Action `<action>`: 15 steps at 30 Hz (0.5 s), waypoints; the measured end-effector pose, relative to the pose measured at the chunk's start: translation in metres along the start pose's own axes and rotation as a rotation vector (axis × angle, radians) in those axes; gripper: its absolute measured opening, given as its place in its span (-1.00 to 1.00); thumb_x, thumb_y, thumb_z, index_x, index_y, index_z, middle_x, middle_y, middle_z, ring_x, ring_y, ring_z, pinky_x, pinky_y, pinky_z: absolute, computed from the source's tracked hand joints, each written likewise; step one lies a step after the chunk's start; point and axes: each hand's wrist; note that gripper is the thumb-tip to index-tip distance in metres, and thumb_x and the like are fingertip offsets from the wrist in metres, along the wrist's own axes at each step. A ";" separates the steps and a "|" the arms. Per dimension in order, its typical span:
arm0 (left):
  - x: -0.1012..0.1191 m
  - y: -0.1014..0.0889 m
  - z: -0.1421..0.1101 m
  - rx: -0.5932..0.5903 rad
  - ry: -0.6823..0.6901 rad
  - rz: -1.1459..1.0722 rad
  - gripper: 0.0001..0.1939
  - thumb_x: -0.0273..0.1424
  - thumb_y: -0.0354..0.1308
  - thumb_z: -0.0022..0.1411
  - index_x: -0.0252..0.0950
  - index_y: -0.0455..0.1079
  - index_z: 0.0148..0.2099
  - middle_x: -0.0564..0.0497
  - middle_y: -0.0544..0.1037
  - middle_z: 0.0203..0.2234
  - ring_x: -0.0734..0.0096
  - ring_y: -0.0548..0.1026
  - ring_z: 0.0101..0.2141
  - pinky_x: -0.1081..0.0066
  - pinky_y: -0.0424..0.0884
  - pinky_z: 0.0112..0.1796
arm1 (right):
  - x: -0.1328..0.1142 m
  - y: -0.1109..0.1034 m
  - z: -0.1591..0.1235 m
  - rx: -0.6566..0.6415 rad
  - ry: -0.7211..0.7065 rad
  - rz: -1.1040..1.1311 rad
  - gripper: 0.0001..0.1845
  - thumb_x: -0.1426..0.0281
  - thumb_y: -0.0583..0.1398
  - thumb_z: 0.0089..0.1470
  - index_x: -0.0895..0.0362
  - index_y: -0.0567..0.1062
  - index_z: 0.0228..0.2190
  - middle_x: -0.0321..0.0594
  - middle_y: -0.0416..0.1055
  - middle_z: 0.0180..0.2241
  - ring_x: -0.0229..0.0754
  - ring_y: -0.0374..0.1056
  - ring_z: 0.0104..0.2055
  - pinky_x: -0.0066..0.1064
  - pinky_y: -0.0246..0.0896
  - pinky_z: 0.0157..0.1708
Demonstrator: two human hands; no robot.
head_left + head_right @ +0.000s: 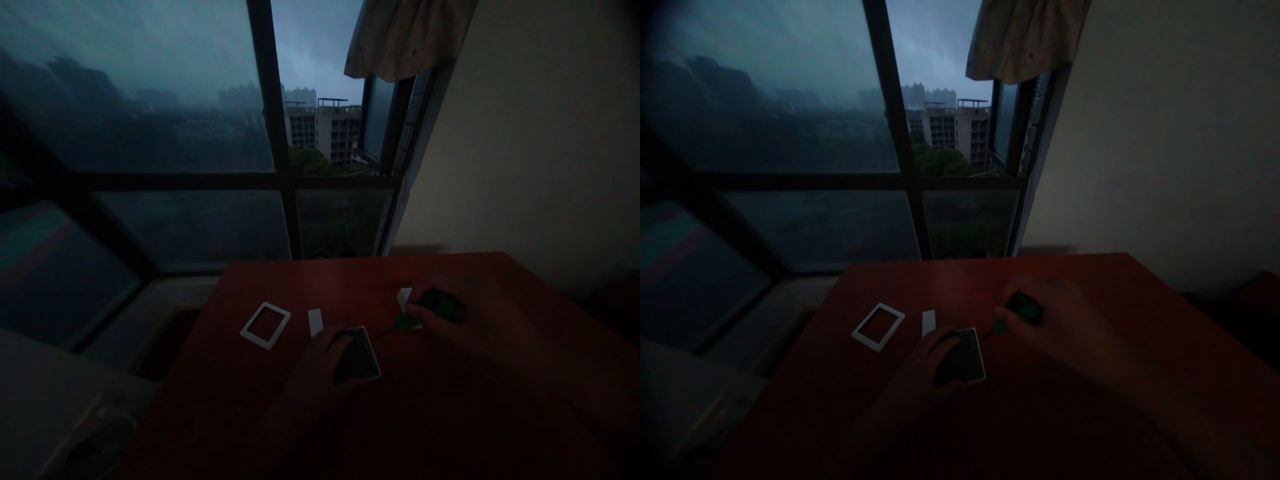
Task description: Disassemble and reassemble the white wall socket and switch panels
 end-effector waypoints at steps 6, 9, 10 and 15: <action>0.004 0.000 0.000 0.027 0.000 -0.029 -0.30 -0.21 0.36 0.03 -0.16 0.20 0.19 -0.09 0.24 0.20 0.06 0.27 0.14 0.08 0.26 0.12 | -0.001 0.011 0.002 -0.026 0.012 0.055 -0.88 0.29 0.17 0.12 0.04 0.45 -0.30 -0.28 0.55 -0.32 -0.19 0.47 -0.33 -0.42 0.29 -0.39; 0.006 0.000 0.001 0.034 -0.008 -0.029 -0.31 -0.23 0.37 0.02 -0.17 0.23 0.17 -0.10 0.24 0.20 0.06 0.26 0.14 0.07 0.25 0.13 | -0.003 0.012 0.004 -0.035 0.009 0.052 -0.87 0.28 0.16 0.13 0.05 0.45 -0.30 -0.28 0.54 -0.33 -0.20 0.46 -0.34 -0.43 0.27 -0.41; 0.006 0.001 0.001 0.036 -0.007 -0.028 -0.31 -0.23 0.37 0.02 -0.17 0.23 0.17 -0.10 0.24 0.19 0.05 0.27 0.14 0.07 0.25 0.13 | -0.003 0.012 0.004 -0.035 0.006 0.052 -0.87 0.28 0.16 0.13 0.05 0.45 -0.30 -0.28 0.54 -0.33 -0.21 0.46 -0.34 -0.43 0.27 -0.42; 0.003 0.005 0.001 0.077 0.017 -0.024 -0.30 -0.20 0.37 0.02 -0.13 0.22 0.18 -0.10 0.26 0.18 0.04 0.30 0.11 0.04 0.28 0.10 | -0.002 0.013 0.005 -0.037 0.003 0.034 -0.88 0.29 0.17 0.11 0.05 0.46 -0.31 -0.30 0.54 -0.37 -0.23 0.45 -0.38 -0.46 0.23 -0.46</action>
Point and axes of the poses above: each hand's wrist, its own z-axis towards the middle knuckle, its own y-axis out of the palm, x = y × z
